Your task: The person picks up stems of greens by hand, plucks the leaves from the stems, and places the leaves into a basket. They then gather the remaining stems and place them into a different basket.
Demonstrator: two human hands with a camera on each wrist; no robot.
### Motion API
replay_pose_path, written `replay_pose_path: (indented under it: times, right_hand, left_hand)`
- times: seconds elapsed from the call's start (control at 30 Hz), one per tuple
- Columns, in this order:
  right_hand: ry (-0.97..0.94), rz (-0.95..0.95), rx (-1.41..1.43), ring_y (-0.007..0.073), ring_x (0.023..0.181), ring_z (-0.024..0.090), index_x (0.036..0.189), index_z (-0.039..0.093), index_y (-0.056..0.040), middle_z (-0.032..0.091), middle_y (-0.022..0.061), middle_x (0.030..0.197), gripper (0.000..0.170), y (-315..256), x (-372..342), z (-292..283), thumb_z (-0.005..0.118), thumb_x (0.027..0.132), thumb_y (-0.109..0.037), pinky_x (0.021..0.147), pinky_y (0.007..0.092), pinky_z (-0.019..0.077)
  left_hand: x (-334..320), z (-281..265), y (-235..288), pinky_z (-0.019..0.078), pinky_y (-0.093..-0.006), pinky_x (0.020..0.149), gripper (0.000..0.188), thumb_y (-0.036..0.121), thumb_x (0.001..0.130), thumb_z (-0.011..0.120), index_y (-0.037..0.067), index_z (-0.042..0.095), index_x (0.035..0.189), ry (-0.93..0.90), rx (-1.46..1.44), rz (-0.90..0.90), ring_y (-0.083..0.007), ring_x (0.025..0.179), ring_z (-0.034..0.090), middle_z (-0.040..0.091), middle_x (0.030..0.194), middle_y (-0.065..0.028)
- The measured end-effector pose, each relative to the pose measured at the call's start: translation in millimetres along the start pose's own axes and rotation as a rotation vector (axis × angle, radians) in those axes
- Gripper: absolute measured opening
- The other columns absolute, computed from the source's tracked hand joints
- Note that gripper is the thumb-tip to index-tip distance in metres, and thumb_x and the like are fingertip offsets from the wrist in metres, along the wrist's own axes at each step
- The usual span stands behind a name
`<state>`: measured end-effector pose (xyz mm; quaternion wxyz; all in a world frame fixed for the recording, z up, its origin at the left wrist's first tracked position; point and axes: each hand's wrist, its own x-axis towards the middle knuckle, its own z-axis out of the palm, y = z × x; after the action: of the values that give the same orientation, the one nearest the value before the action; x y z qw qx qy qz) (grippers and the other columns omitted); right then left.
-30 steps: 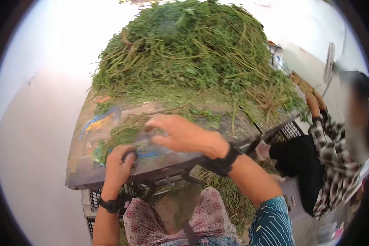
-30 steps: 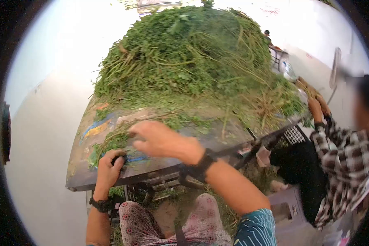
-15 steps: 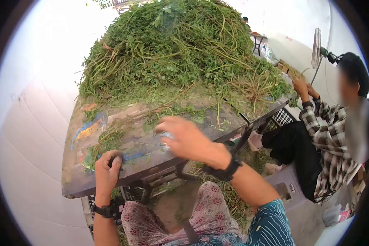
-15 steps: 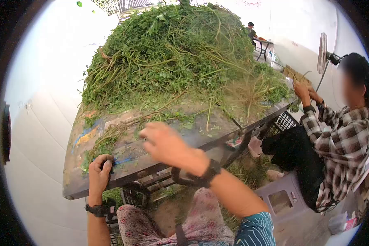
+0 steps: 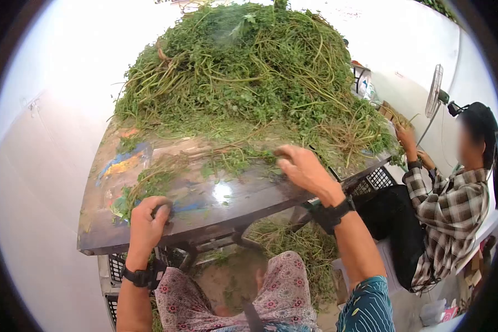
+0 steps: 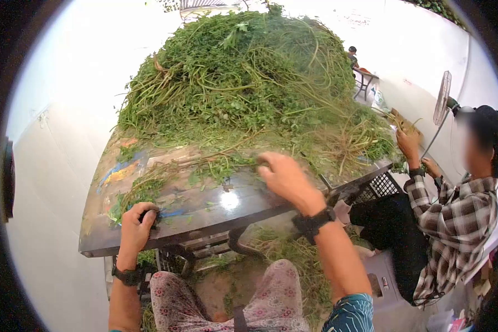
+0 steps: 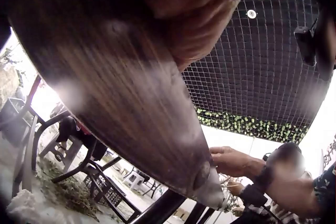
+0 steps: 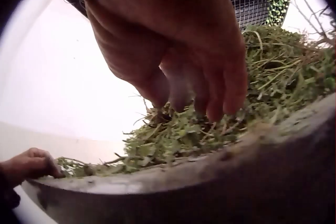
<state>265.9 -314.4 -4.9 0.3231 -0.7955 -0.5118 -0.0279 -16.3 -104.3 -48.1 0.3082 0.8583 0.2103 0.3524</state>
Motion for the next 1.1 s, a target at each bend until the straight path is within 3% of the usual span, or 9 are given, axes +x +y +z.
replay_pose_path:
  times: [0.23, 0.33, 0.4, 0.53, 0.6, 0.8, 0.9, 1.0, 1.1]
  right_hand:
    - [-0.019, -0.175, -0.100, 0.0346, 0.098, 0.055, 0.115, 0.050, 0.0027, 0.056, 0.0221, 0.111, 0.038, -6.8, 27.2, 30.0, 0.052, 0.082, -0.018, 0.086, 0.0413, 0.0431]
    - [-0.175, -0.060, -0.022, 0.0342, 0.099, 0.055, 0.117, 0.050, 0.0023, 0.054, 0.0220, 0.114, 0.039, -25.1, 41.5, 29.5, 0.051, 0.083, -0.017, 0.085, 0.0408, 0.0438]
    - [-0.204, -0.096, -0.054, 0.0340, 0.097, 0.056, 0.114, 0.052, 0.0026, 0.056, 0.0222, 0.111, 0.036, -36.1, 55.8, 34.5, 0.051, 0.083, -0.016, 0.083, 0.0402, 0.0446]
    - [-0.247, -0.101, -0.030, 0.0343, 0.091, 0.059, 0.107, 0.056, 0.0032, 0.060, 0.0224, 0.101, 0.031, -47.8, 96.4, 49.2, 0.050, 0.082, -0.014, 0.079, 0.0406, 0.0456]
    - [-0.165, -0.134, 0.004, 0.0355, 0.089, 0.059, 0.103, 0.058, 0.0033, 0.062, 0.0225, 0.096, 0.029, -48.7, 108.3, 69.8, 0.051, 0.081, -0.014, 0.079, 0.0410, 0.0455]
    - [-0.239, -0.175, -0.198, 0.0375, 0.093, 0.057, 0.103, 0.058, 0.0024, 0.060, 0.0225, 0.101, 0.030, -58.4, 107.6, 102.2, 0.053, 0.080, -0.015, 0.080, 0.0424, 0.0453]
    - [-0.392, -0.056, -0.241, 0.0385, 0.091, 0.057, 0.102, 0.059, 0.0012, 0.061, 0.0226, 0.097, 0.030, -68.0, 106.9, 85.6, 0.054, 0.078, -0.016, 0.079, 0.0436, 0.0455]
    - [-0.295, -0.059, -0.160, 0.0380, 0.087, 0.058, 0.084, 0.061, 0.0014, 0.061, 0.0239, 0.090, 0.021, -59.9, 102.1, 84.0, 0.051, 0.072, -0.013, 0.076, 0.0450, 0.0456]
    - [-0.069, -0.058, -0.247, 0.0370, 0.085, 0.058, 0.087, 0.061, 0.0009, 0.061, 0.0240, 0.087, 0.023, -54.2, 103.3, 71.9, 0.050, 0.072, -0.013, 0.074, 0.0445, 0.0455]
  left_hand:
    - [0.5, -1.6, -5.2, 0.0461, -0.0318, 0.072, 0.015, 0.009, 0.079, 0.055, -0.002, 0.061, 0.089, 0.001, 0.031, 0.060, -0.0240, 0.078, 0.060, 0.063, 0.085, -0.0133]
    - [0.3, -1.9, -2.8, 0.0462, -0.0314, 0.072, 0.015, 0.008, 0.079, 0.057, -0.002, 0.061, 0.089, 0.003, -0.015, 0.009, -0.0237, 0.079, 0.060, 0.063, 0.085, -0.0135]
    - [1.4, -1.5, -3.4, 0.0460, -0.0318, 0.072, 0.015, 0.008, 0.079, 0.058, -0.002, 0.062, 0.089, 0.004, -0.023, 0.006, -0.0252, 0.079, 0.060, 0.063, 0.085, -0.0138]
    - [1.2, -2.0, -3.0, 0.0456, -0.0331, 0.074, 0.014, 0.009, 0.078, 0.058, 0.000, 0.062, 0.088, 0.010, -0.051, -0.021, -0.0284, 0.081, 0.059, 0.063, 0.085, -0.0145]
    - [1.2, -2.0, -3.3, 0.0455, -0.0331, 0.074, 0.014, 0.009, 0.078, 0.058, 0.000, 0.062, 0.088, 0.011, -0.060, 0.000, -0.0281, 0.082, 0.059, 0.063, 0.085, -0.0143]
    - [0.4, -2.5, -7.8, 0.0456, -0.0341, 0.074, 0.015, 0.012, 0.079, 0.057, 0.000, 0.062, 0.088, -0.005, -0.065, 0.009, -0.0285, 0.083, 0.059, 0.063, 0.086, -0.0137]
    - [0.7, -2.9, -7.4, 0.0456, -0.0345, 0.074, 0.015, 0.012, 0.079, 0.057, 0.001, 0.062, 0.088, -0.003, -0.050, 0.022, -0.0288, 0.083, 0.059, 0.063, 0.086, -0.0137]
    - [1.1, -1.8, -7.7, 0.0456, -0.0348, 0.074, 0.015, 0.012, 0.079, 0.058, 0.001, 0.062, 0.087, 0.009, -0.048, 0.029, -0.0289, 0.083, 0.059, 0.063, 0.086, -0.0135]
    - [1.0, -1.3, -8.5, 0.0455, -0.0349, 0.074, 0.015, 0.012, 0.078, 0.058, 0.001, 0.062, 0.087, 0.007, -0.057, 0.025, -0.0292, 0.083, 0.059, 0.063, 0.086, -0.0135]
